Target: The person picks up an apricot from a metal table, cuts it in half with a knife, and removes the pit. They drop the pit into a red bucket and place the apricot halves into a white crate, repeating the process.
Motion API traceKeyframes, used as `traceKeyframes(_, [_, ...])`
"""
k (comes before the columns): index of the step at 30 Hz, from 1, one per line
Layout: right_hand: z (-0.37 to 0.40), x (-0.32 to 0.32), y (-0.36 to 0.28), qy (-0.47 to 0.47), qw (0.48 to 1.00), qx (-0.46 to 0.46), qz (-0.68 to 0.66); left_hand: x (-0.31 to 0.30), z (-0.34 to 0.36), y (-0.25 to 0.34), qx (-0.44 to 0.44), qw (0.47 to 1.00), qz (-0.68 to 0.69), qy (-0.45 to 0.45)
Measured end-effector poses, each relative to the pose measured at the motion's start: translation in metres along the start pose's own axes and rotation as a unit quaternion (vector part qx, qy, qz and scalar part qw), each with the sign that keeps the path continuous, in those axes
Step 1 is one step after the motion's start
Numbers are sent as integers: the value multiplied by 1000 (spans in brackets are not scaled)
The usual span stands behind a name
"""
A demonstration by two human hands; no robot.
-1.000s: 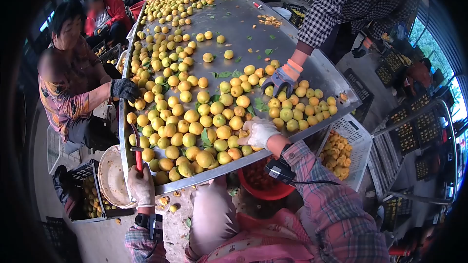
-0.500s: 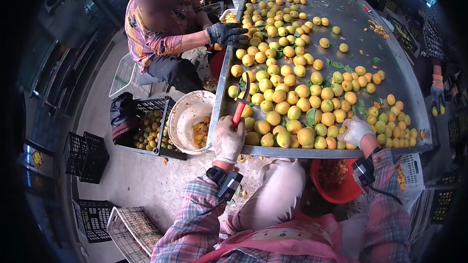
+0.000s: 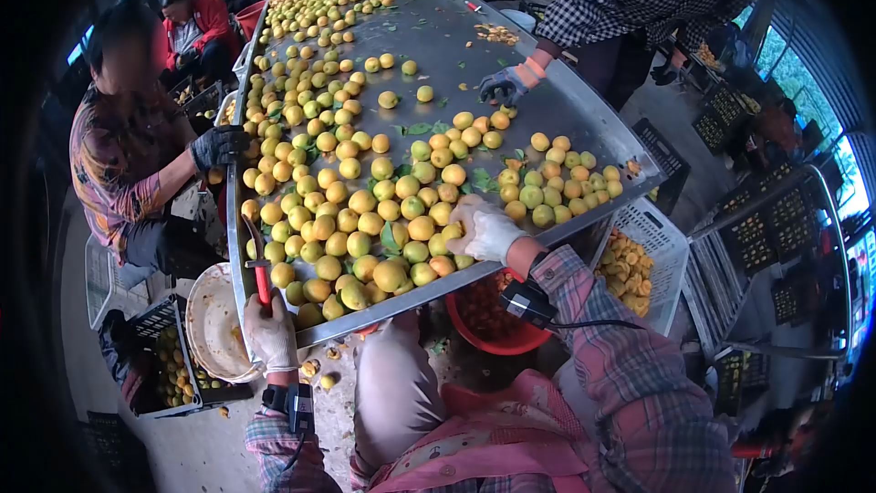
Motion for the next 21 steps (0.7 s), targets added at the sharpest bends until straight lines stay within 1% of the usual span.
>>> traceKeyframes(1, [2, -1, -4, 8, 999, -13, -33, -3, 0, 3, -5, 1000, -5, -17])
traceKeyframes(2, [6, -5, -7, 10, 999, -16, -33, -1, 0, 3, -11, 1000, -6, -18])
traceKeyframes(3, [10, -11, -19, 2, 995, -58, -81, -3, 0, -2, -20, 1000, -16, -17])
traceKeyframes(4, [14, -15, -35, -7, 986, -103, -133, -5, 1, -1, -48, 998, -27, -24])
traceKeyframes(5, [20, -20, -52, -10, 983, -113, -147, -5, 3, -6, -28, 998, -53, -2])
traceKeyframes(6, [28, -26, -66, -83, 944, -33, -318, -6, 3, -7, -35, 999, -24, 13])
traceKeyframes(7, [34, -23, -79, -159, 866, 49, -472, -8, 4, -6, -41, 999, 5, 27])
traceKeyframes(8, [40, -12, -95, -182, 734, 69, -650, -11, 5, -3, -33, 997, 60, 48])
traceKeyframes(9, [47, -1, -111, -203, 565, 90, -795, -15, 7, -3, -23, 991, 113, 70])
traceKeyframes(10, [52, -4, -131, -234, 495, 90, -832, -15, 10, -12, -19, 979, 169, 108])
traceKeyframes(11, [58, -1, -148, -239, 455, 122, -849, -11, 15, -28, -94, 949, 259, 150])
traceKeyframes(13, [74, 9, -172, -272, 444, 158, -839, -35, 27, -17, -222, 895, 336, 192])
traceKeyframes(15, [88, 15, -194, -327, 388, 213, -835, -53, 48, -32, -227, 870, 364, 241])
traceKeyframes(16, [95, 23, -206, -331, 412, 226, -819, -70, 62, -41, -244, 882, 334, 225])
traceKeyframes(17, [100, 37, -211, -352, 406, 218, -815, -79, 77, -53, -259, 871, 344, 236])
traceKeyframes(19, [111, 66, -217, -453, 301, 294, -786, -97, 117, -86, -323, 851, 324, 258])
traceKeyframes(20, [114, 69, -229, -458, 372, 294, -751, -109, 138, -101, -349, 843, 308, 269])
traceKeyframes(21, [115, 80, -238, -466, 372, 289, -749, -120, 158, -115, -373, 836, 294, 276])
Point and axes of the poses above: each hand's wrist, its own z-axis away from the middle knuckle, its own x-axis out of the palm, y = z × x, the point moved 1 cm from there along -z, towards the middle knuckle, and after that the axes turned 4 degrees about z, right-handed, at the moved point
